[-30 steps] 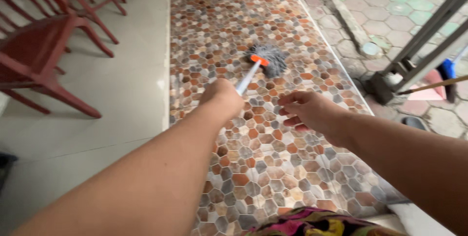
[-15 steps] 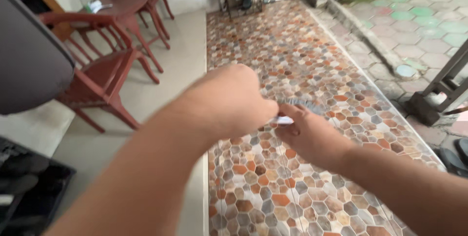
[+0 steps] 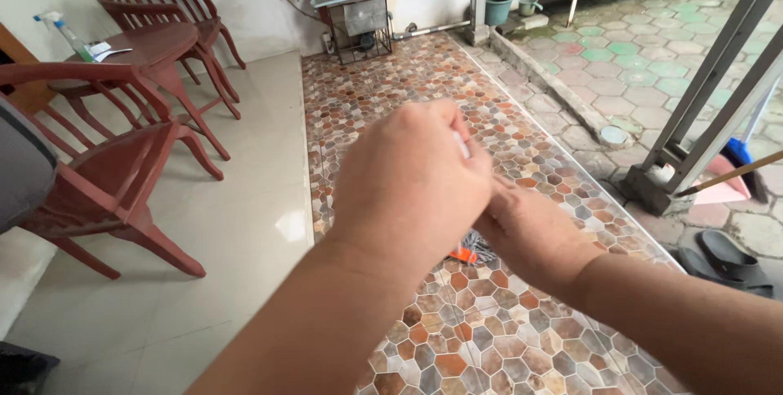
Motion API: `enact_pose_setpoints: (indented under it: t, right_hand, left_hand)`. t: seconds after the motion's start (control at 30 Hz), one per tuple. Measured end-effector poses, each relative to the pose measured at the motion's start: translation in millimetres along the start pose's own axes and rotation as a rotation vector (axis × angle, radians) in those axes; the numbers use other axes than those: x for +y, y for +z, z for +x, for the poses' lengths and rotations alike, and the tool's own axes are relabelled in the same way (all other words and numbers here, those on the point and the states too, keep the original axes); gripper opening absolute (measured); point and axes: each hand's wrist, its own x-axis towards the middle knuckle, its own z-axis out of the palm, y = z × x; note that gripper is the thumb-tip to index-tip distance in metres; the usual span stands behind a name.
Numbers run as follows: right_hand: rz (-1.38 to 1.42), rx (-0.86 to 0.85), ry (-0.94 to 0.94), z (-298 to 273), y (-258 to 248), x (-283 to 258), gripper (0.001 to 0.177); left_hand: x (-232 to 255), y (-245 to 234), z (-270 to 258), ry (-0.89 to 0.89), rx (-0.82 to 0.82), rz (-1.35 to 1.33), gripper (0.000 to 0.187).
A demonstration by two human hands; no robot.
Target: The person assembles a mop by connecting the handle sections together and attaching the mop head to the pole by hand.
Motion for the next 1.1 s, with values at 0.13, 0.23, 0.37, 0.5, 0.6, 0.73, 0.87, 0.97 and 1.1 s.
enact_pose_setpoints:
  t: [0.13, 0.23, 0.37, 0.5, 0.6, 0.73, 0.87, 0.97, 1.1]
  right_hand:
    - [-0.107, 0.069, -0.137, 8, 0, 27, 0.016]
    - [-0.219, -0.031, -0.171, 8, -5, 39, 0.022]
    - [-0.498, -0.304, -0.005, 9, -6, 53, 0.022]
    - [-0.252, -0.240, 0.067, 10, -9, 58, 0.017]
    - [-0.248, -0.374, 0.123, 10, -19, 52, 0.023]
    - [-0.158, -0.446, 0.263, 1, -34, 38, 0.051]
    - [-0.080, -0.487, 0.298, -10, -45, 33, 0.039]
    - [-0.045, -0.473, 0.349, -16, -50, 37, 0.037]
    - [0.007, -0.431, 0.453, -15, -48, 58, 0.039]
  left_hand:
    - [7, 8, 9, 0.060, 0.084, -0.103, 0.011]
    - [14, 15, 10, -0.005, -0.046, -0.244, 0.008]
    - [21, 40, 5, 0.087, 0.067, -0.264, 0.007]
    - [9, 77, 6, 0.106, 0.051, -0.294, 0.007]
    - [-14, 109, 15, 0.174, 0.007, -0.352, 0.011]
    - [-50, 134, 49, 0.200, 0.009, -0.399, 0.011]
    - [-69, 138, 68, -0.062, -0.137, -0.521, 0.017]
    - [-68, 132, 52, 0.033, -0.115, -0.194, 0.028]
    - [-44, 106, 22, 0.196, 0.138, -0.211, 0.022]
